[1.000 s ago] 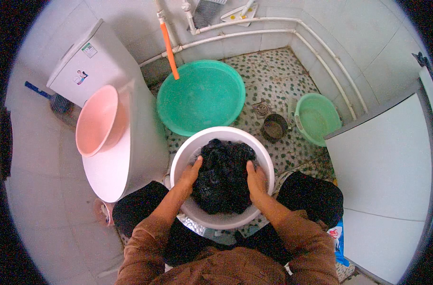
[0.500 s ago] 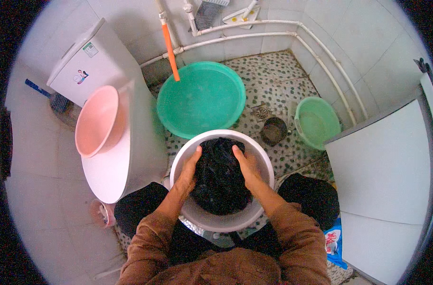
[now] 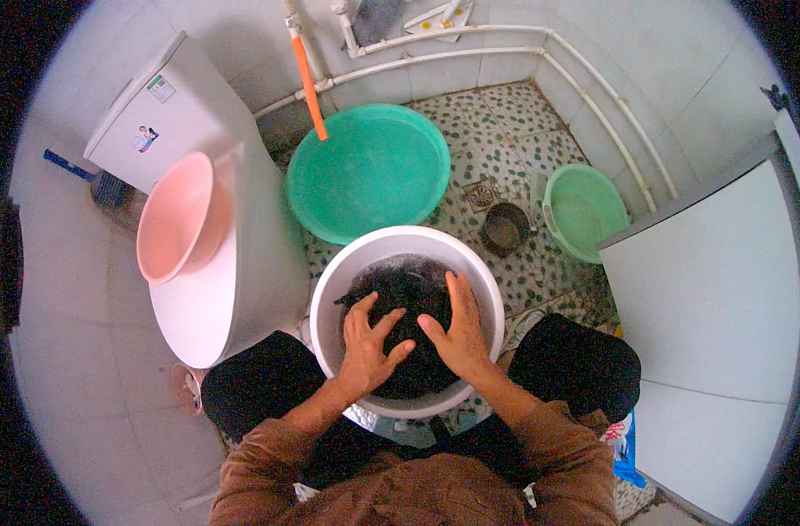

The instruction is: The person sits on the floor and washes a dark garment by hand in a white basin filled with water. They repeatedly submerge, agitate, and wring the fabric to clean it.

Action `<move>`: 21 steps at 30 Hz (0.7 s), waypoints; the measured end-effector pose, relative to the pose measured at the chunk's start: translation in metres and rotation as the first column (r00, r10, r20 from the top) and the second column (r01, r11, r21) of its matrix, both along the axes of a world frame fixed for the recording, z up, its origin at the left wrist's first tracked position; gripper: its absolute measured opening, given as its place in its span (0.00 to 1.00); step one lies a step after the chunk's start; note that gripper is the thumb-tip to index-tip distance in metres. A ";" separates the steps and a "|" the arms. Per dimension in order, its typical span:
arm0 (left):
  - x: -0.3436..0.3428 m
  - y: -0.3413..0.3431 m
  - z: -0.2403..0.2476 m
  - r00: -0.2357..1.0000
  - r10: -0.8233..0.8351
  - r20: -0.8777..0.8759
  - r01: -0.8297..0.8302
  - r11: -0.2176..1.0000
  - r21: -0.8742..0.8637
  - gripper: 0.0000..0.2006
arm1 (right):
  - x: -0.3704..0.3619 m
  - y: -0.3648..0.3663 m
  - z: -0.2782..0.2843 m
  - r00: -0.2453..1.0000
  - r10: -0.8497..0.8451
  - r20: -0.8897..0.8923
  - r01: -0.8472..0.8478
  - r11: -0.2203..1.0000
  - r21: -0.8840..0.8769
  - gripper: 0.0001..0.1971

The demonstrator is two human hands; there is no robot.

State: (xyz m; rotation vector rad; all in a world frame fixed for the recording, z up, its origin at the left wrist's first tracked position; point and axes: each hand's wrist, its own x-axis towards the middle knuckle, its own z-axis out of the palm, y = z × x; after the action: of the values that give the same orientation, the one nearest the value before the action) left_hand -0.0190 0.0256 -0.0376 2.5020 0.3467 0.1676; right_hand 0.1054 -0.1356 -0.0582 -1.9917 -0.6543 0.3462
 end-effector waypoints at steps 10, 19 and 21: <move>0.037 0.011 -0.051 0.968 0.044 -0.246 -0.042 0.999 0.016 0.25 | 0.002 0.038 -0.016 0.964 0.213 0.162 -0.115 0.877 -0.467 0.30; 0.057 0.026 -0.074 0.983 0.129 -0.134 -0.136 0.990 -0.045 0.22 | 0.018 0.062 -0.042 0.951 0.163 0.263 -0.045 0.915 -0.402 0.22; 0.053 0.028 -0.073 0.988 0.128 -0.086 -0.139 0.981 -0.136 0.22 | 0.020 0.057 -0.039 0.963 0.149 0.224 -0.054 0.924 -0.379 0.23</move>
State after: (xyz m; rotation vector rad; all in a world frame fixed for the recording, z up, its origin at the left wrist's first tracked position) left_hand 0.0336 0.0536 -0.1108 2.3499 0.5404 0.0967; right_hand 0.1253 -0.0791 -0.0971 -2.3928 -0.9084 0.3004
